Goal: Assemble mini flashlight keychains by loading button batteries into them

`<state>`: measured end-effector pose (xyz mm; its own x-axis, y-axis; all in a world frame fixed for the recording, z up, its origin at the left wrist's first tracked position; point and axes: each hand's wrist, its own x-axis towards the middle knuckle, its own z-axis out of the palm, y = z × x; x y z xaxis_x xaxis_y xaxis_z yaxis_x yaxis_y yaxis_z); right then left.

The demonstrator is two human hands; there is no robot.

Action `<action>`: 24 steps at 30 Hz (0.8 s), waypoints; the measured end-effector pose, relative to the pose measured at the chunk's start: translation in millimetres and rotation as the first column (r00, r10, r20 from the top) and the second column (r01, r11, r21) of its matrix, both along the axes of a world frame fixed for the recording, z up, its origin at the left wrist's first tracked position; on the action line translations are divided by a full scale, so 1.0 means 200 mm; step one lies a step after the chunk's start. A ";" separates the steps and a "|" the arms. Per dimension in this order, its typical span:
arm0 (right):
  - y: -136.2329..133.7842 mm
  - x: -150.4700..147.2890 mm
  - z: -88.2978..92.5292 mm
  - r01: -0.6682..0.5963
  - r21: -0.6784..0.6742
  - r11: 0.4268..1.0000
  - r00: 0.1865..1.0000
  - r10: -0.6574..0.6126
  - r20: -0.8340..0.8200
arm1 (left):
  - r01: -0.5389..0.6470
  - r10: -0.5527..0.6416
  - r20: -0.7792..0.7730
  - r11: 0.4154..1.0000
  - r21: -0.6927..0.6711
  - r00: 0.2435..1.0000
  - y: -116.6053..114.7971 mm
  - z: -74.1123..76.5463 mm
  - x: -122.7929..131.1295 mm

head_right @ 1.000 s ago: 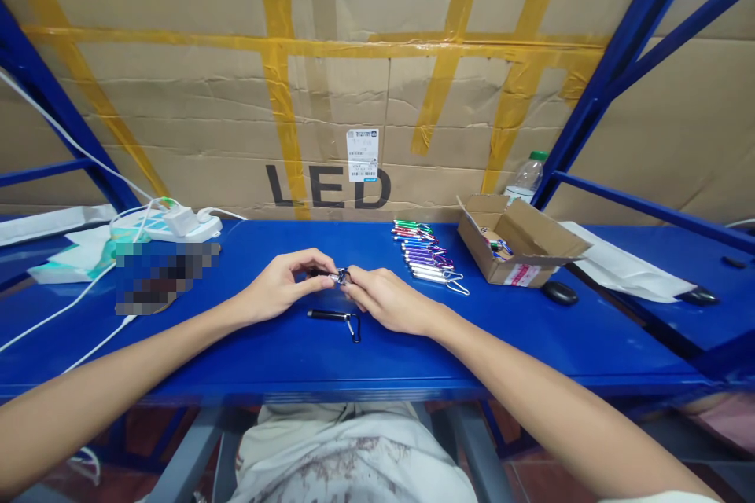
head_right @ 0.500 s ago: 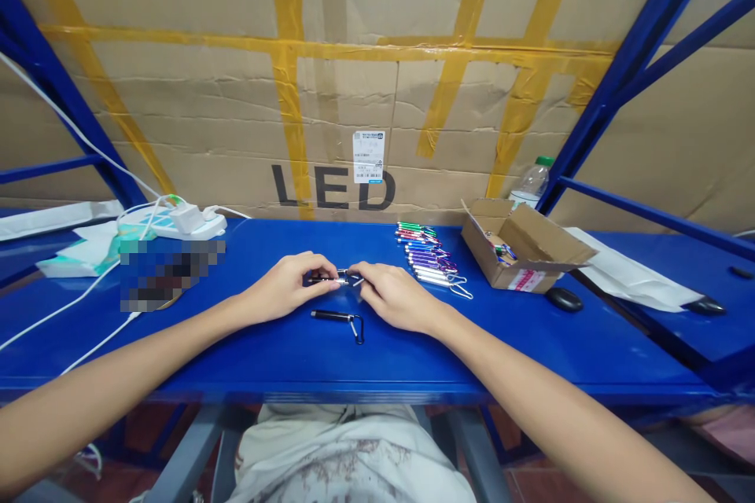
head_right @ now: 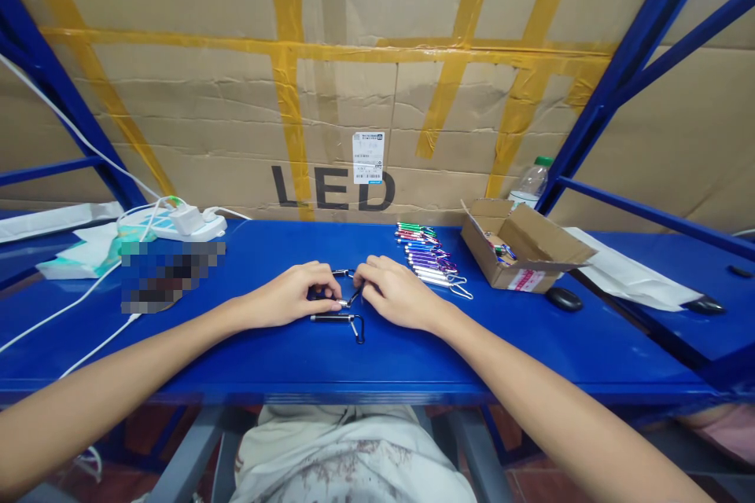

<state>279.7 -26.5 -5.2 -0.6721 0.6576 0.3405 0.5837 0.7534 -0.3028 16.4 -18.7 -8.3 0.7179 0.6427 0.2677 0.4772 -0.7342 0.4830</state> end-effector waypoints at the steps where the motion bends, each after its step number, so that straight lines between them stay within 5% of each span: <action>1: 0.00 0.00 0.00 -0.014 0.003 1.000 1.000 0.014 0.016 | 0.004 -0.004 0.000 1.000 -0.001 1.000 0.00 0.00 0.00; 9: 0.01 0.00 -0.01 -0.014 0.005 1.000 1.000 0.014 0.024 | -0.100 0.096 0.044 0.990 0.099 0.994 0.02 0.02 -0.03; 16: 0.05 0.02 -0.06 0.052 0.069 0.996 0.996 -0.056 0.066 | -0.245 0.260 -0.070 0.954 0.174 0.963 0.08 -0.03 -0.06; 24: 0.08 0.01 -0.08 0.029 0.005 1.000 0.998 -0.029 0.048 | -0.220 0.229 -0.050 0.966 0.138 0.972 0.13 -0.05 -0.04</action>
